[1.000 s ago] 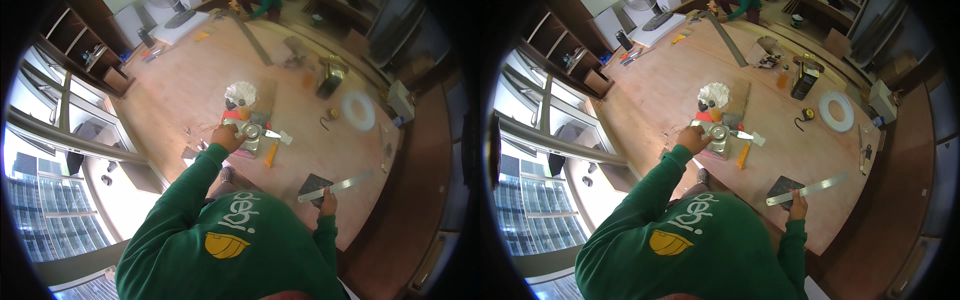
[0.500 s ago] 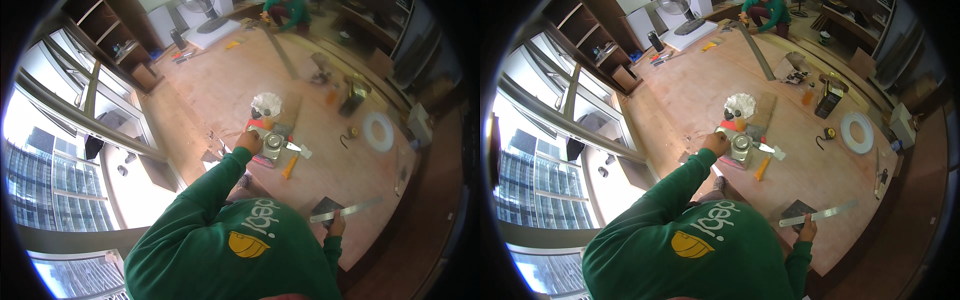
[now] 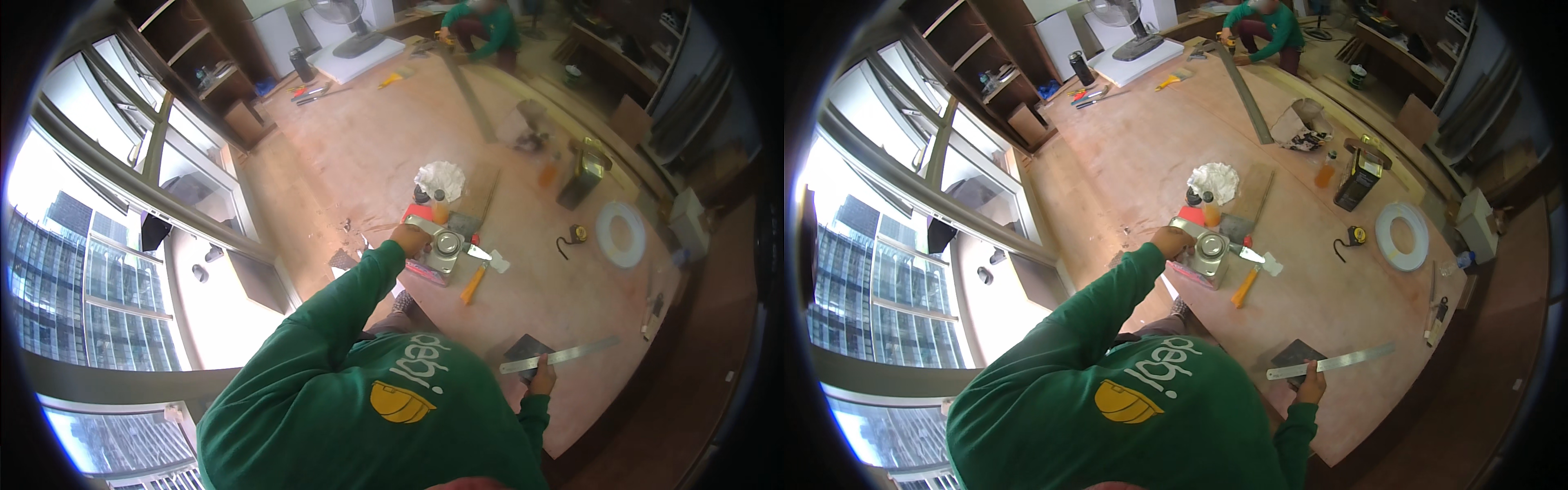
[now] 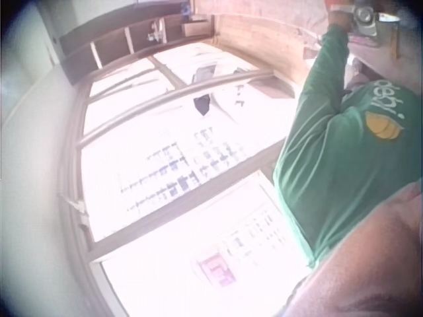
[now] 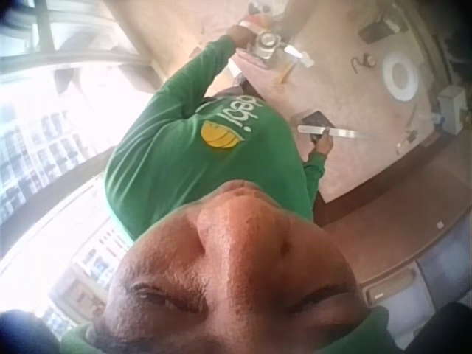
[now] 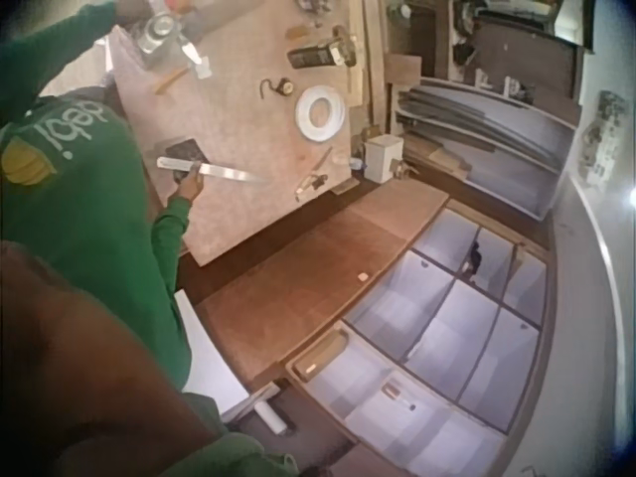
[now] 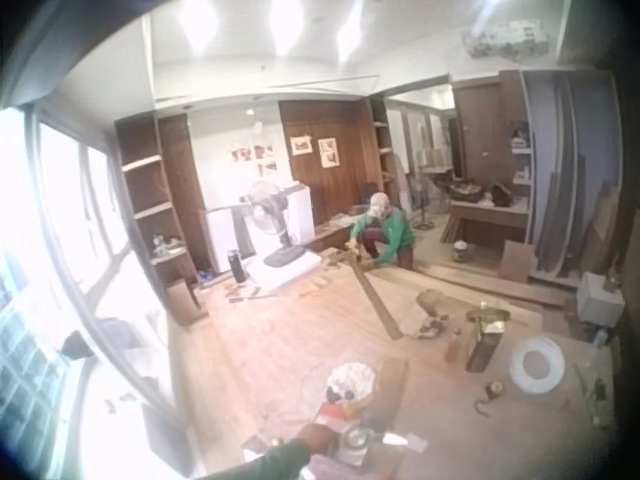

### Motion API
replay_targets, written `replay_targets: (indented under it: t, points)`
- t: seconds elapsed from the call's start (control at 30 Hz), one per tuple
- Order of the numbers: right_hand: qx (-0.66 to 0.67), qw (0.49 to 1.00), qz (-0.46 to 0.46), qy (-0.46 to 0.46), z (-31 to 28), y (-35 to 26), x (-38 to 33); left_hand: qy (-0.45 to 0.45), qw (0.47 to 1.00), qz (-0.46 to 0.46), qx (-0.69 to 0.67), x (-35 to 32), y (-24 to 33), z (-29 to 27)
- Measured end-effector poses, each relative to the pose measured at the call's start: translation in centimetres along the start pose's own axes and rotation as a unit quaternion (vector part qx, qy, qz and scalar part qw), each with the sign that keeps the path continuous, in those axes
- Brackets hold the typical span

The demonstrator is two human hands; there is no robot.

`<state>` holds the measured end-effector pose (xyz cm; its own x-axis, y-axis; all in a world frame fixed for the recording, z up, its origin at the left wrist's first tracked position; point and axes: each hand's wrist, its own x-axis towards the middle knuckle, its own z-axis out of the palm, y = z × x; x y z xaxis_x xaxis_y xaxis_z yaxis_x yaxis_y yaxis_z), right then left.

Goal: The person organizes and cleans a wooden workspace by picking up scraps, moving tools, and using a brush to sweep debris off the surface.

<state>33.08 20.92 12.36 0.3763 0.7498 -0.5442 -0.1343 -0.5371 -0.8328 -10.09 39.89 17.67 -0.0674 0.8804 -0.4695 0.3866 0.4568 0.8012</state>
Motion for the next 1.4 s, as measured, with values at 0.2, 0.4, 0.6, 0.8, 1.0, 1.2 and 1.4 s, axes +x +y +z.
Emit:
replay_targets:
  t: [0.2, 0.4, 0.6, 0.8, 1.0, 1.2, 1.4]
  points:
    - [-0.023, 1.0, 0.0, 0.011, 1.3, 0.0, 0.6, -0.025, 0.984, -0.086, -0.155, 1.3, -1.7, -1.2]
    - [-0.02, 0.996, 0.005, 0.086, 0.9, -0.5, 0.2, -0.017, 0.978, -0.034, -0.206, -1.4, 1.7, -3.0]
    - [-0.082, 0.984, 0.04, 0.15, 0.7, -0.5, -1.1, -0.132, 0.917, -0.108, -0.361, -2.2, 10.4, -14.6]
    - [-0.109, 0.958, 0.086, 0.25, 5.7, -3.0, -3.9, -0.185, 0.954, -0.062, -0.227, 4.1, 16.9, -23.6]
    - [-0.144, 0.939, 0.035, 0.309, 7.5, 2.3, -7.8, -0.081, 0.972, 0.014, -0.22, 17.3, 19.5, -27.4]
    - [-0.124, 0.913, 0.117, 0.371, 7.7, 8.3, -13.0, -0.071, 0.985, 0.02, -0.157, 37.6, 19.6, -29.9]
    - [-0.187, 0.843, 0.213, 0.456, 10.7, 3.7, -18.3, -0.029, 0.986, 0.077, -0.148, 58.4, 18.9, -27.6]
